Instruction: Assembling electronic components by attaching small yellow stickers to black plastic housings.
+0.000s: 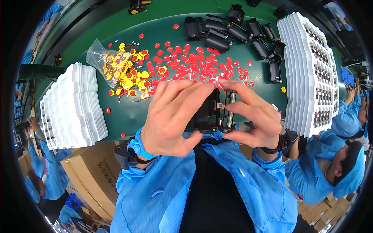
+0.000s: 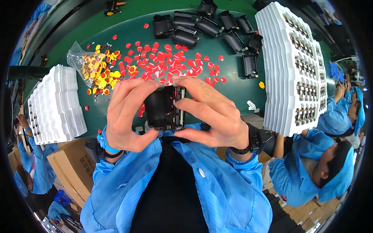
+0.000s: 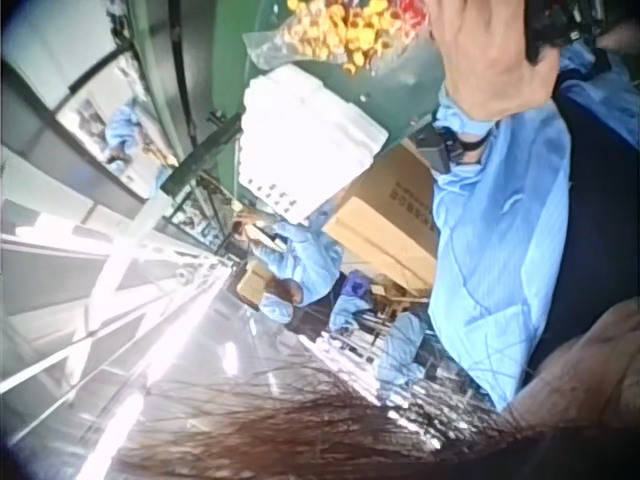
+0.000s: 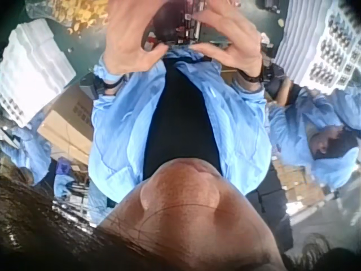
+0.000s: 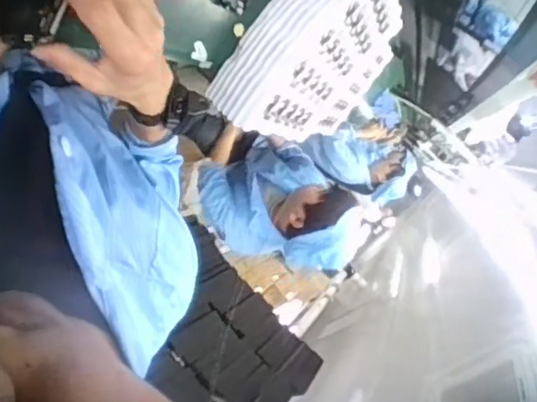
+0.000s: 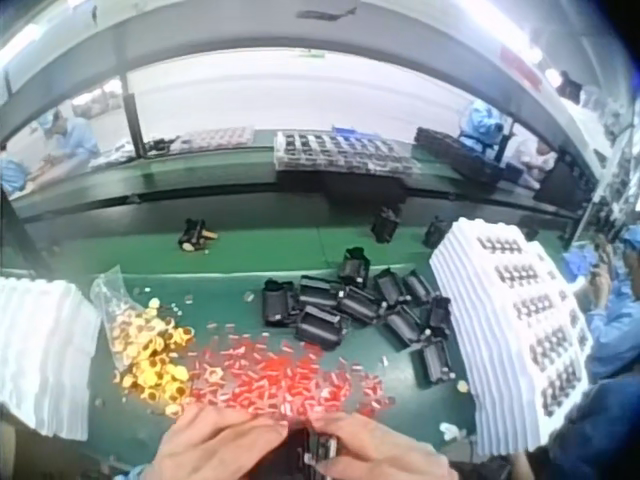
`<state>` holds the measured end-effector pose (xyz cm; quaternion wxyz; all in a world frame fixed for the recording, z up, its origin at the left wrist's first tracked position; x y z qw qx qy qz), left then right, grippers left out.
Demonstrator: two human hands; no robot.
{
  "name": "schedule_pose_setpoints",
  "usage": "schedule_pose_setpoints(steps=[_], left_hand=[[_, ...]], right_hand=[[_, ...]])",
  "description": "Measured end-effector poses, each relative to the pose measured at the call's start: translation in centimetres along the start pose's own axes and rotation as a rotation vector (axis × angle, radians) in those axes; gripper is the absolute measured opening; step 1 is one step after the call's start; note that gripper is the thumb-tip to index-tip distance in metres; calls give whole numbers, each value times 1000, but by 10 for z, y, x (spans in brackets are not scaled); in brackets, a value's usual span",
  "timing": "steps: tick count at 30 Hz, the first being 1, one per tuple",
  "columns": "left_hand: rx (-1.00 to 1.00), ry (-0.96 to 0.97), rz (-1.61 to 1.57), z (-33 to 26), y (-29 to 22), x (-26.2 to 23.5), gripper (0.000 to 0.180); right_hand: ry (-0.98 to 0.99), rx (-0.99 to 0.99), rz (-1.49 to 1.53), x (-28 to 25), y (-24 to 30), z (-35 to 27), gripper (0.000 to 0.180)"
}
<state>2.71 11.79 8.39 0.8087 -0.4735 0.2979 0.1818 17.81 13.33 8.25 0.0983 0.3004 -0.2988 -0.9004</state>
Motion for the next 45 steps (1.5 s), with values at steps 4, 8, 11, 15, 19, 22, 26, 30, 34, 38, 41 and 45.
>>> schedule_pose_setpoints(steps=[4, 8, 11, 15, 19, 22, 26, 30, 34, 38, 41, 45], left_hand=[[52, 8, -2, -1, -3, 0, 79], [77, 23, 27, 3, -7, 3, 77], [78, -11, -7, 5, -4, -2, 74], [-13, -72, -232, 6, 13, -11, 71], [-51, -74, -346, 5, 25, -6, 67], [-35, -103, -391, 2, 29, -4, 65], [-30, -146, -385, -1, 34, 2, 63], [-25, -138, -321, -6, 30, 7, 63], [30, -138, -292, -6, 23, 2, 63], [26, -144, -246, -4, 20, 3, 62], [36, -186, -251, -7, 13, 6, 64], [-15, -18, -245, 8, 5, 18, 74]], right_hand=[[55, -35, -1, 2, 7, 5, 51], [115, -59, -57, 5, 5, 8, 50], [101, 4, 38, 5, -8, 4, 50], [41, 147, 214, 11, -33, -11, 50], [105, 71, 102, 19, -22, -4, 51], [179, -18, 17, 25, -15, -2, 52], [267, 12, -134, 42, -17, -11, 60], [336, 72, -113, 48, -21, -17, 66], [260, 100, -63, 48, -17, -15, 67], [-76, 180, -58, 27, -19, -22, 58], [-469, 290, -62, -3, -25, -32, 30], [-290, 456, 42, 16, -45, -41, 15]])
Point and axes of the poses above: each hand's wrist, its own z-axis towards the middle knuckle, its own x-axis out of the palm, y = z × x, the point moved 9 cm from there along z, towards the middle knuckle, and after that the axes turned 10 degrees about -x, right-handed, at the moved point
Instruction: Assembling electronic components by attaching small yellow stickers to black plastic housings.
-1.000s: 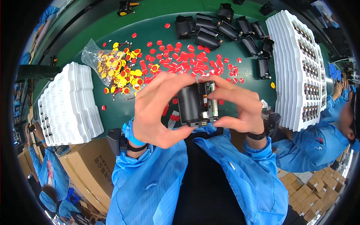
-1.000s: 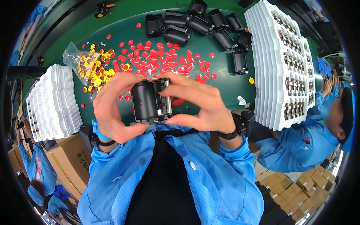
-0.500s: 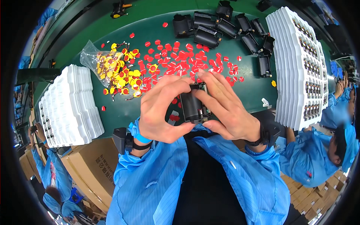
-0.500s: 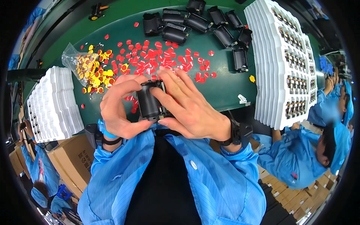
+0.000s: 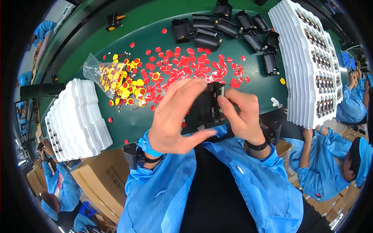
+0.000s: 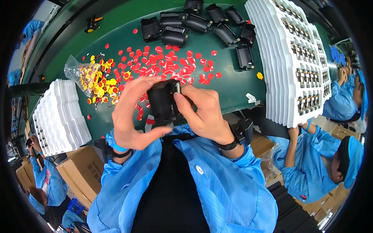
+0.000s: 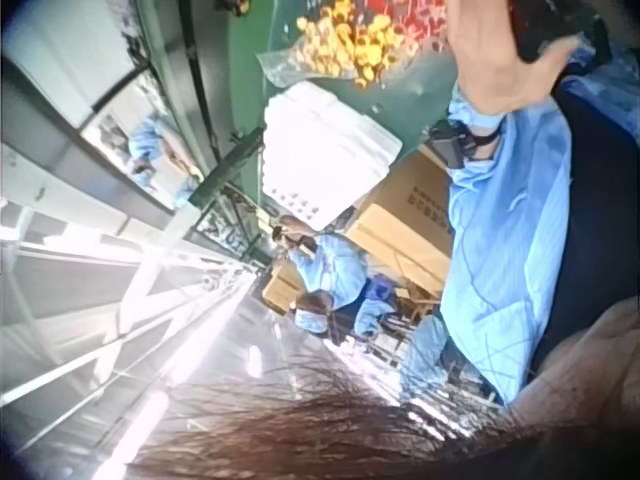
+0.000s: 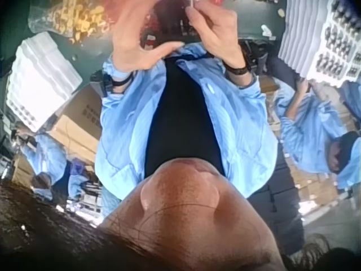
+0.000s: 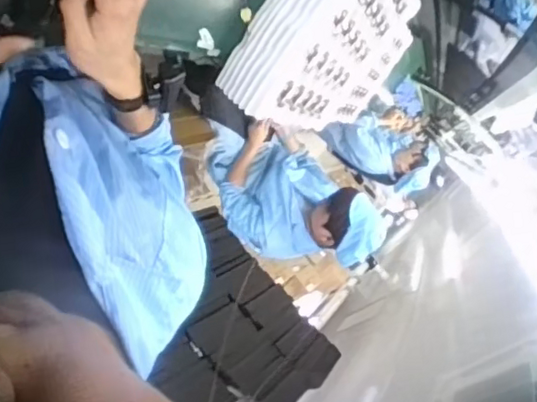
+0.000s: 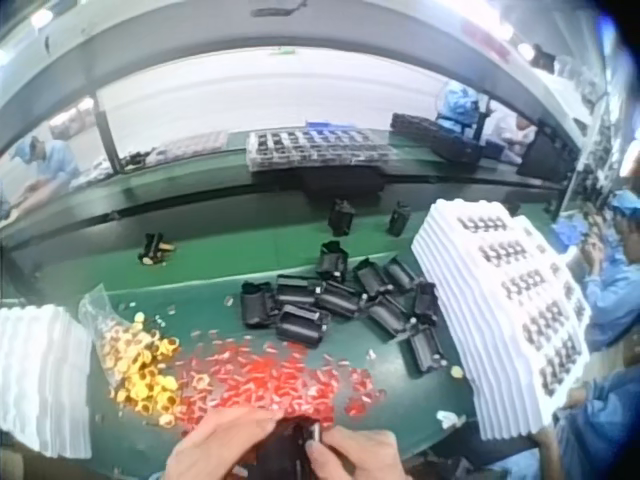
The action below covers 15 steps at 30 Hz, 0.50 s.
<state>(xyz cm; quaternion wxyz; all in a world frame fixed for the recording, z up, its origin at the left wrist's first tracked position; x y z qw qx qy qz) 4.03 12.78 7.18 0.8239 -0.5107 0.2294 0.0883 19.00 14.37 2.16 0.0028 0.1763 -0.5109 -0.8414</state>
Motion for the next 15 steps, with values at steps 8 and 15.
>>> schedule_pose_setpoints(steps=[8, 15], left_hand=[[-370, 10, -172, -3, 40, 17, 38], [-429, -33, -192, -9, 48, 18, 27]], right_hand=[[68, -115, -106, 3, 18, -1, 9], [86, -142, -116, 9, 25, -1, 9]])
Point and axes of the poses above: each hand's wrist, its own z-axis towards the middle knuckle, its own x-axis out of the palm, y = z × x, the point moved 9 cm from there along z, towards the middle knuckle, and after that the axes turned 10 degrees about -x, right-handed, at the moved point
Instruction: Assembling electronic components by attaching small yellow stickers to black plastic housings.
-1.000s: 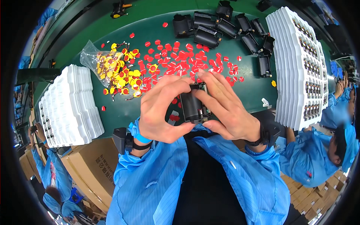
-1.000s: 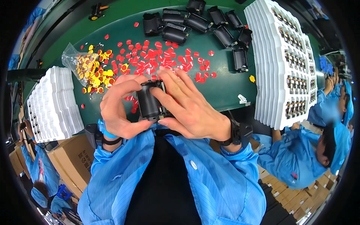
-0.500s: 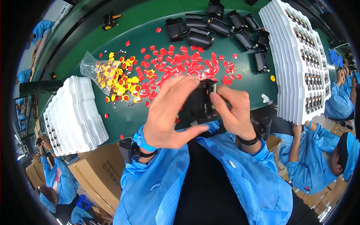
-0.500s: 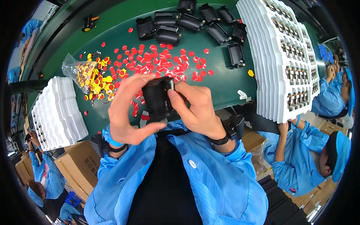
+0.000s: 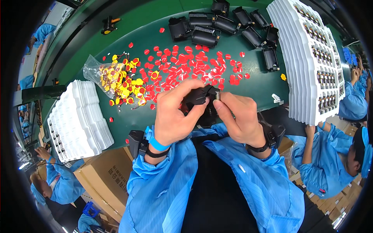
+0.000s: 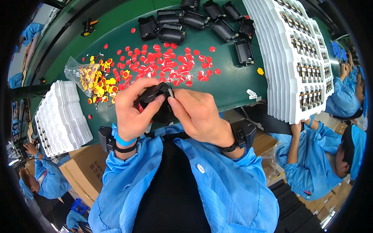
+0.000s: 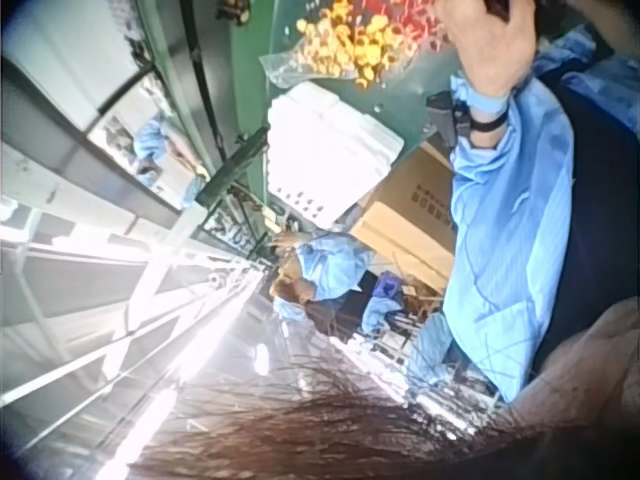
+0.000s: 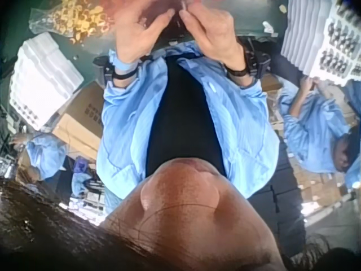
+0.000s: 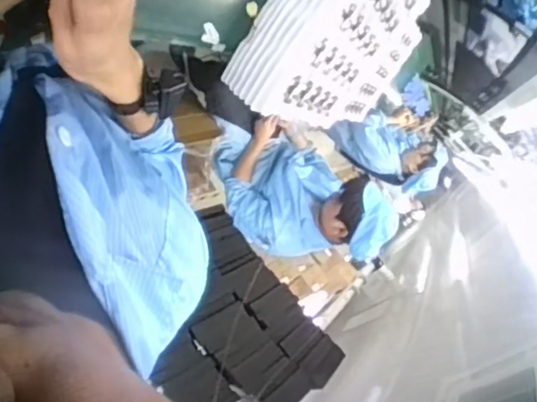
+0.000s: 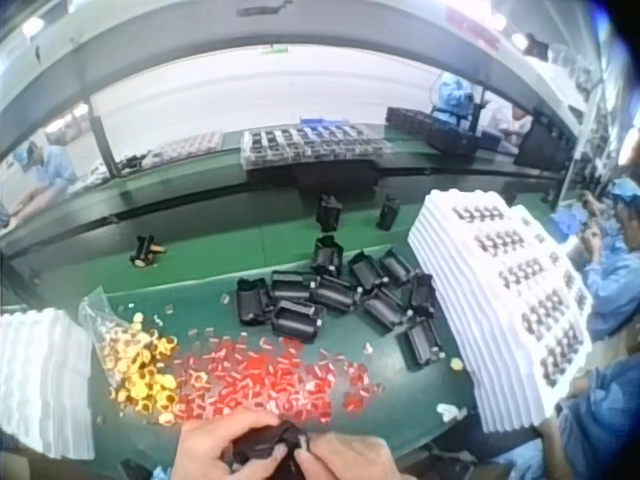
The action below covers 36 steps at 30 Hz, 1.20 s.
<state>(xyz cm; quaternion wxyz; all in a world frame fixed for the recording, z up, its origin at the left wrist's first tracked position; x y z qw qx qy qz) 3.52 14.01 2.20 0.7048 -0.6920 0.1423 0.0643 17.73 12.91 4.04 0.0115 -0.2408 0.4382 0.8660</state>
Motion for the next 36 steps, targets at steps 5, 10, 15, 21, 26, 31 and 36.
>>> schedule_pose_setpoints(steps=[5, 10, 15, 21, 26, 31, 36], left_hand=[[154, -66, 136, -2, -23, 1, 27], [11, -146, 98, -18, -3, -15, 22], [46, -67, 56, -13, 0, 2, 20], [74, -137, 29, -13, -3, 5, 18], [150, -339, -8, -36, -14, -14, 19], [153, -441, -119, -42, -10, -33, 34], [115, -622, -93, -97, 24, -93, 39]], right_hand=[[-31, -79, -164, -6, 11, -2, 12], [-214, -148, 73, 11, -6, -7, 18], [-298, -155, 50, 5, -3, -28, 20], [-249, -161, 78, -9, 2, -33, 21], [-246, -274, -6, 8, 23, -15, 20], [-37, -454, -342, 1, 42, 20, 13], [-2, -192, -368, -17, -49, 154, 12]])
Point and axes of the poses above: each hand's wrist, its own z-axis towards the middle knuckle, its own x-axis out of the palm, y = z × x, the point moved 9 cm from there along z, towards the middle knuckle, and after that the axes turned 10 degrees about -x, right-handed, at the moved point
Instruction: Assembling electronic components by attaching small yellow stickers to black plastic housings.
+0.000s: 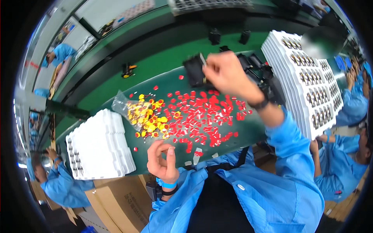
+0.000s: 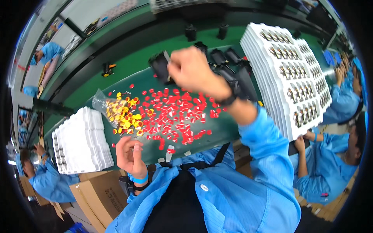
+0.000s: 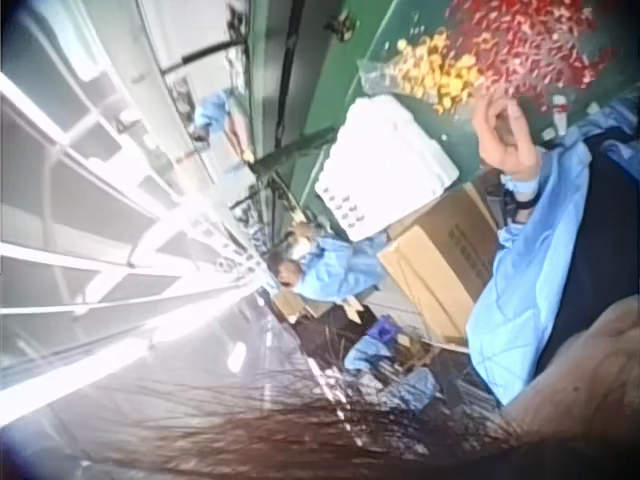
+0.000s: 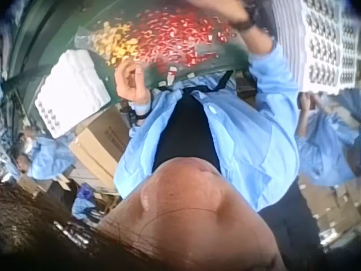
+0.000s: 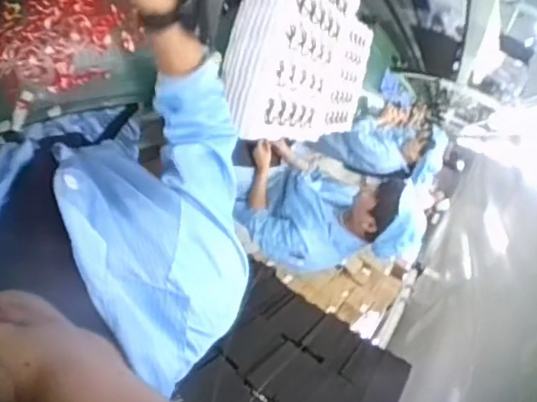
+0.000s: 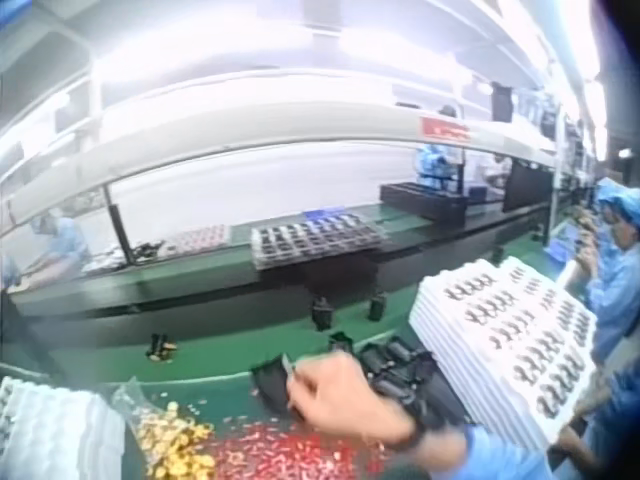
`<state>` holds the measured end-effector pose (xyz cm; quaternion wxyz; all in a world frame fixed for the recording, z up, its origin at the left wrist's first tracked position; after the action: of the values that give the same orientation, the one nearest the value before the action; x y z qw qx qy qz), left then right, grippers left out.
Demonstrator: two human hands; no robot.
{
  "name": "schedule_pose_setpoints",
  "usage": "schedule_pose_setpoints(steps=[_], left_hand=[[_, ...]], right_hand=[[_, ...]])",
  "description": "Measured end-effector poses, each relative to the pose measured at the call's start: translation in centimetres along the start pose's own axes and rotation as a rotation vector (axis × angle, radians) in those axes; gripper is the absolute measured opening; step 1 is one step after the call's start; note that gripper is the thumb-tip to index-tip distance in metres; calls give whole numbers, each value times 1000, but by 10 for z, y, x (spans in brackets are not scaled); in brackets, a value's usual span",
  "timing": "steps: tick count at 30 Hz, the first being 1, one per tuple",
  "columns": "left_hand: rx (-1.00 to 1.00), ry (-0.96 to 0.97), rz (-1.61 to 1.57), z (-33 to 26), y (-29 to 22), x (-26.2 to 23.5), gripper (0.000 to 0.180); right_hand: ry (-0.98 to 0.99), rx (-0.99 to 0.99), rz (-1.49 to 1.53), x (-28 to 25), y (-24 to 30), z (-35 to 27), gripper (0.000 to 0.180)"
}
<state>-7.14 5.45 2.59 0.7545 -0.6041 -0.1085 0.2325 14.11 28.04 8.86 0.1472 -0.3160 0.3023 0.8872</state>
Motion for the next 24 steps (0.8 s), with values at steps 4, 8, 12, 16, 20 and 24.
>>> schedule_pose_setpoints(steps=[4, 8, 12, 16, 20, 24], left_hand=[[-29, -115, 136, -14, 6, -27, 20], [21, -18, 283, -15, -14, -22, 6], [-15, -15, 366, -7, -3, -36, 4], [-98, -1, 421, 26, 20, -45, 3], [-105, 132, 566, 53, 38, -22, 11], [6, 296, 958, 76, 58, 27, 18]], right_hand=[[209, 216, -244, 82, -120, 84, 21], [363, 489, -251, 121, -222, 93, 28], [374, 504, -267, 110, -200, 99, 44], [139, 142, -422, 60, -123, 107, 37], [135, -69, -38, 19, 17, 53, 21], [111, -105, 171, -11, 96, -16, 5]])
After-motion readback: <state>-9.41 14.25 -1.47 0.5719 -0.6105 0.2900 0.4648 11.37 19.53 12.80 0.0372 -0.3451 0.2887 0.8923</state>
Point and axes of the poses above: each hand's wrist, its own z-axis towards the middle knuckle, its own x-axis out of the palm, y = z × x, the point moved 9 cm from there along z, towards the middle knuckle, and after that the axes turned 10 degrees about -x, right-handed, at the moved point
